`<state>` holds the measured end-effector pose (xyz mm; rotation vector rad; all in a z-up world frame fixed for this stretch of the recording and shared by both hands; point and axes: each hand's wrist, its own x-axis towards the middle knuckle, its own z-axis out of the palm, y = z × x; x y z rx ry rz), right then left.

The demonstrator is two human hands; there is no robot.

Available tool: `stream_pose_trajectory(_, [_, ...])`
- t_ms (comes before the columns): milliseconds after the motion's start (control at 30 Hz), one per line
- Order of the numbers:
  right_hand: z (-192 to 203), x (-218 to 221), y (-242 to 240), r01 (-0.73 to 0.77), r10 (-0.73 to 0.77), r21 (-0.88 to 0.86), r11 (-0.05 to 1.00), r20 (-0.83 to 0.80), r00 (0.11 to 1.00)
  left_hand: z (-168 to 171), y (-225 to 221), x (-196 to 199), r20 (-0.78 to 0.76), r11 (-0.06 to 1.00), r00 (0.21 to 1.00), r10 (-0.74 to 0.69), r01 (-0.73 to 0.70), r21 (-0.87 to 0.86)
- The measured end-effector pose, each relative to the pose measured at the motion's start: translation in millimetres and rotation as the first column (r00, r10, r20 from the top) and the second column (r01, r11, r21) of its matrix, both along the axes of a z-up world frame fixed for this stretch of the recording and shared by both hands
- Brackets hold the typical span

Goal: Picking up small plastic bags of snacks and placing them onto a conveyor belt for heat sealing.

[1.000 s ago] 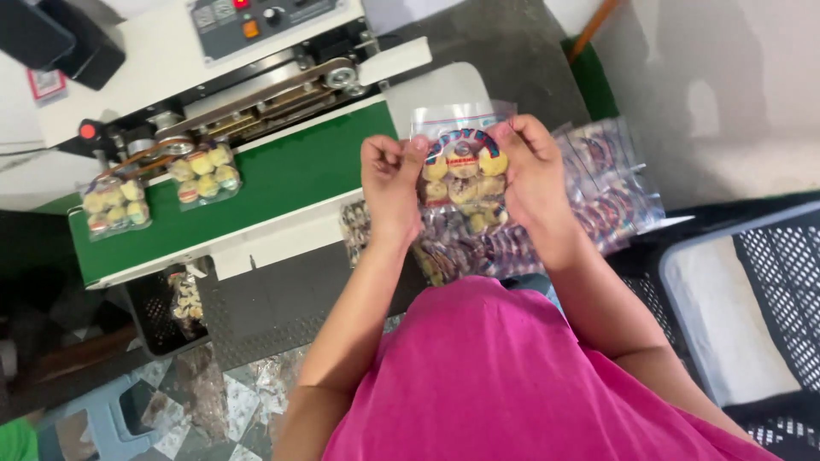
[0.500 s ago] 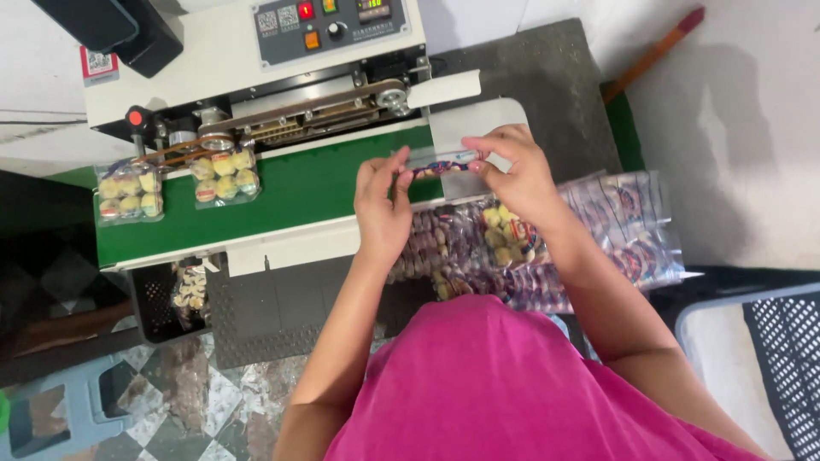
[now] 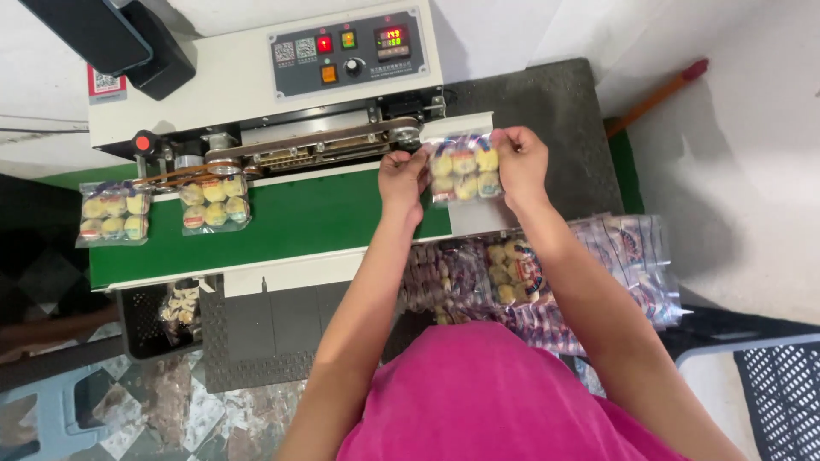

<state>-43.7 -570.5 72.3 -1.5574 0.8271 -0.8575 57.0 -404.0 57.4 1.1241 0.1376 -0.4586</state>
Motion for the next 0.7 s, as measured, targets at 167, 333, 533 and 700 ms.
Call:
stream_pose_trajectory(167, [-19, 44, -4, 0.045, -0.046, -0.019, 0.999, -0.074, 0.996, 0, 36, 2, -0.057, 0.991, 0.998, -0.041, 0.033, -0.132])
stream_pose_trajectory(333, [-10, 59, 16, -0.124, 0.007, -0.331, 0.936, -0.333, 0.943, -1, 98, -15, 0.15, 0.983, 0.98, 0.131, -0.109, -0.147])
stream_pose_trajectory(533, [14, -22, -3, -0.319, 0.109, -0.579, 0.75, -0.368, 0.924, -15, 124, -13, 0.304, 0.945, 0.942, 0.145, -0.041, -0.325])
stream_pose_trajectory(700, [49, -148, 29, -0.51, 0.036, -0.405, 0.759, -0.757, 0.653, -12, 132, -9, 0.343, 0.993, 0.939, 0.028, 0.014, -0.119])
